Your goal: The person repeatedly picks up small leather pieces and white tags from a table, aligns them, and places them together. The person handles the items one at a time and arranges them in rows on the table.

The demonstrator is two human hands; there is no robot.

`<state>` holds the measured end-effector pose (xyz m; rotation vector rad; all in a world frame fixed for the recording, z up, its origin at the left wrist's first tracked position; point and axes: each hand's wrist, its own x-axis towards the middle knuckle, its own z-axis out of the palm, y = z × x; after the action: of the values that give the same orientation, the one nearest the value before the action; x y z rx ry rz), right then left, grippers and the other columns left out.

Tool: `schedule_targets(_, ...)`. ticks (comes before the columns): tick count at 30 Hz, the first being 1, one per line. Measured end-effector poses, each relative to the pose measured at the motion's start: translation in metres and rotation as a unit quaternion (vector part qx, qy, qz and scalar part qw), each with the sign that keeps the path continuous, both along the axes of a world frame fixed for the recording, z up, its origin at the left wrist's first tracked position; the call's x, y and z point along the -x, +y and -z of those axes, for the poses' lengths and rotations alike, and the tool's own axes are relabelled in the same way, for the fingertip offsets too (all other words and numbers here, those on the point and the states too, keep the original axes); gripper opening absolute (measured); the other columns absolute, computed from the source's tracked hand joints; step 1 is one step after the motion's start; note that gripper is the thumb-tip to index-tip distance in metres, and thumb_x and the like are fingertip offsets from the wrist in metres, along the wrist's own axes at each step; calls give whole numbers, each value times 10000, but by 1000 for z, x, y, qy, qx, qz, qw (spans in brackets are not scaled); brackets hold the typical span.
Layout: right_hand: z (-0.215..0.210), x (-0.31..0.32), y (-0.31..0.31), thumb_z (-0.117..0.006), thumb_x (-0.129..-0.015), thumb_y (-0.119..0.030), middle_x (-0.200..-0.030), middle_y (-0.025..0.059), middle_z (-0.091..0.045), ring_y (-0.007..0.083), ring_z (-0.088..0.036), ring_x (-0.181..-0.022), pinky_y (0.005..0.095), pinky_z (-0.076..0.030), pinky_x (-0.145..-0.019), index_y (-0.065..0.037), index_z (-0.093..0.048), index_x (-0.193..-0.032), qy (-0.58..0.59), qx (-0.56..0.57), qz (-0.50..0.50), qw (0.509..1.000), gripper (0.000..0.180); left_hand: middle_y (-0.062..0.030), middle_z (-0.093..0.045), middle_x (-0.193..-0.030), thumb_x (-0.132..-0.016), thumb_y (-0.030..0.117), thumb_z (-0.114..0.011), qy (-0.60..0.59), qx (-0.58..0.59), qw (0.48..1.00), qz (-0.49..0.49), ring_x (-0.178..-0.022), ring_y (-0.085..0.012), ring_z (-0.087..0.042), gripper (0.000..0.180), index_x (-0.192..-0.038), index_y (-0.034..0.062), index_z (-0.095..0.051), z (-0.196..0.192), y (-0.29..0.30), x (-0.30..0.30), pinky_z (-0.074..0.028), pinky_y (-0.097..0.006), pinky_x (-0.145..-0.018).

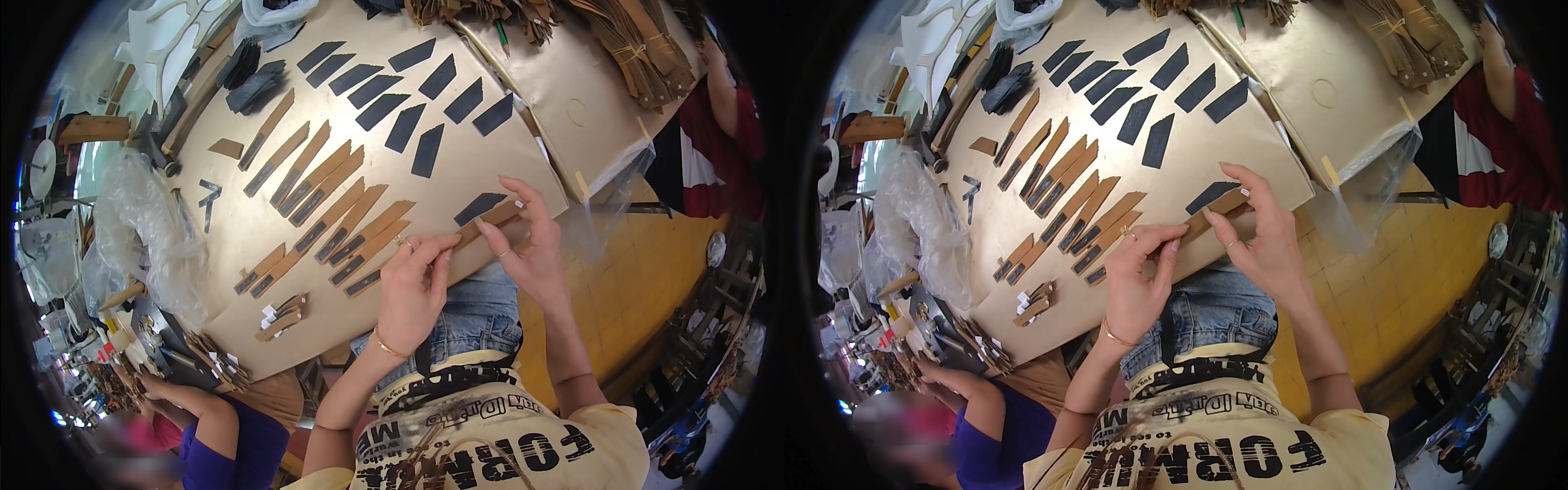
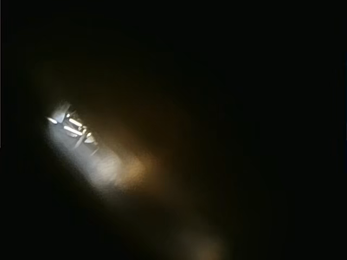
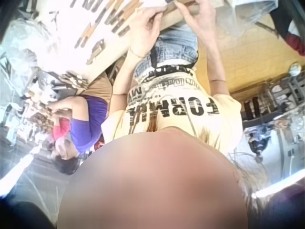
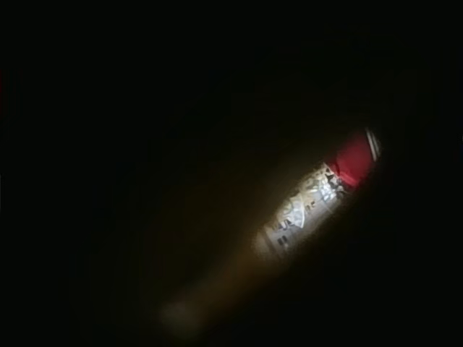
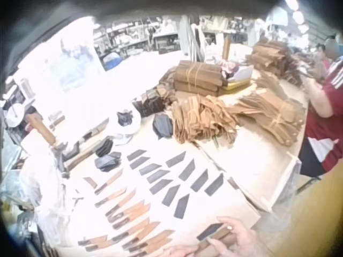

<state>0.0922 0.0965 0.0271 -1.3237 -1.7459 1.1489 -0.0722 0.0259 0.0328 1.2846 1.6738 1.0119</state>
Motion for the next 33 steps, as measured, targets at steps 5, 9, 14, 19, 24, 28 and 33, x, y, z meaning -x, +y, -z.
schedule_targets(5,2,-2,4,-717,-877,-66,-1178,131,-645,234,-668,-948,342,-530,-831,-56,-525,-1328,-1,90,-9,996,490,-132,-608,-899,-872,-85,-601,9,14,1000,4,-682,-229,-608,288,-1115,32,-704,-1,7,-1,-495,-316,-632)
schedule_targets(9,10,0,6,-725,-866,-33,-946,104,-669,166,-662,-823,284,-535,-709,-63,-498,-1334,-54,-21,-19,998,520,-106,-636,-893,-894,-54,-621,26,37,999,-5,-682,-167,-584,249,-1101,32,-730,0,10,-4,-466,-268,-609)
schedule_targets(14,12,0,5,-732,-864,-37,-949,104,-676,169,-664,-816,294,-537,-710,-68,-502,-1315,-56,-3,-11,998,507,-135,-616,-928,-860,-92,-604,35,35,999,10,-718,-230,-614,318,-1132,33,-712,1,10,-2,-497,-319,-649)
schedule_targets(19,14,1,5,-735,-862,-36,-937,100,-678,174,-668,-816,299,-536,-716,-66,-504,-1302,-63,-20,-10,998,497,-147,-609,-959,-838,-106,-599,42,38,998,19,-748,-261,-635,357,-1147,40,-704,1,9,-2,-516,-342,-671)
schedule_targets(24,14,1,5,-735,-861,-30,-927,104,-677,176,-670,-809,297,-537,-705,-64,-507,-1278,-63,-24,-8,998,477,-146,-607,-963,-843,-88,-602,60,43,997,16,-763,-273,-642,351,-1150,49,-703,2,9,-4,-524,-353,-684)
schedule_targets(28,14,4,4,-737,-859,-28,-904,102,-678,167,-667,-794,290,-535,-693,-63,-505,-1256,-60,-20,-1,998,461,-146,-606,-979,-850,-77,-599,63,44,997,16,-789,-281,-644,353,-1164,55,-694,3,8,-5,-528,-359,-697)
schedule_targets(33,13,5,5,-737,-860,-30,-884,95,-681,153,-662,-774,288,-531,-681,-65,-503,-1233,-59,-13,3,998,442,-145,-605,-1006,-855,-68,-594,79,33,996,16,-823,-287,-646,357,-1176,60,-685,4,6,-7,-531,-365,-707)
